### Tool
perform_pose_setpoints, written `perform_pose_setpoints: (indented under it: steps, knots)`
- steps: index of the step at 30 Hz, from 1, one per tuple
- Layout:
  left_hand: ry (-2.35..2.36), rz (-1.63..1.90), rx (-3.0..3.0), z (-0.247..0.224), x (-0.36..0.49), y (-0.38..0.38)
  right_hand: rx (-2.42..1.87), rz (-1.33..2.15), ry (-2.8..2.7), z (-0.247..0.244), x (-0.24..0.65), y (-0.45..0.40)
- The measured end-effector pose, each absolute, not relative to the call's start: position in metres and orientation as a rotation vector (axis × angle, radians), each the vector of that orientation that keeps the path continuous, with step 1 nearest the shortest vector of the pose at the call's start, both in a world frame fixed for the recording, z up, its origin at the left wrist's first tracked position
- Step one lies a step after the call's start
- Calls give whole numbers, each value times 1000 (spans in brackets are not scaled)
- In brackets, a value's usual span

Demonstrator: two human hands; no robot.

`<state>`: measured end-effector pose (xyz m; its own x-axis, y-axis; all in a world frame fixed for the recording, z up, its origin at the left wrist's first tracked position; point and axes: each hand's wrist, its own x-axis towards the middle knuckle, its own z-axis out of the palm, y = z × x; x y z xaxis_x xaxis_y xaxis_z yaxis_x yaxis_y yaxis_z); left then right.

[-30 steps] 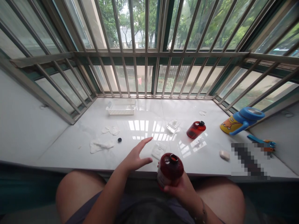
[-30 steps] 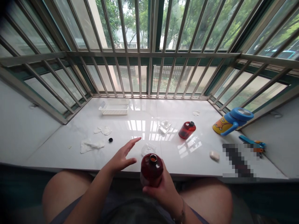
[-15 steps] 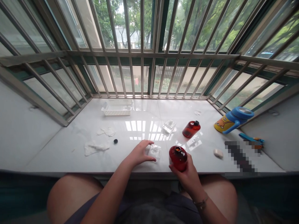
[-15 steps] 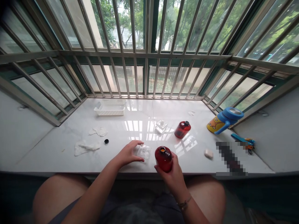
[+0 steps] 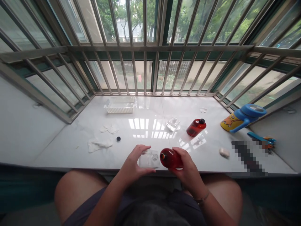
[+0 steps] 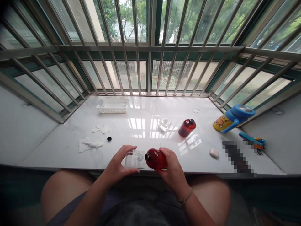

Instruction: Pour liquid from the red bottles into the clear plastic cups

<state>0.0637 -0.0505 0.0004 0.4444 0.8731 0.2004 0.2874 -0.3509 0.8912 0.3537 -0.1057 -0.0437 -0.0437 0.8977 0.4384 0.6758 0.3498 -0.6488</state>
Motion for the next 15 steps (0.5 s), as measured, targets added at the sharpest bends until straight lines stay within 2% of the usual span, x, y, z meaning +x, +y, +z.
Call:
perform_pose_setpoints:
  steps: [15]
  knots:
    - [1046,824,1868,2,67,-56,-1343,51,-2022,-8,362,-97]
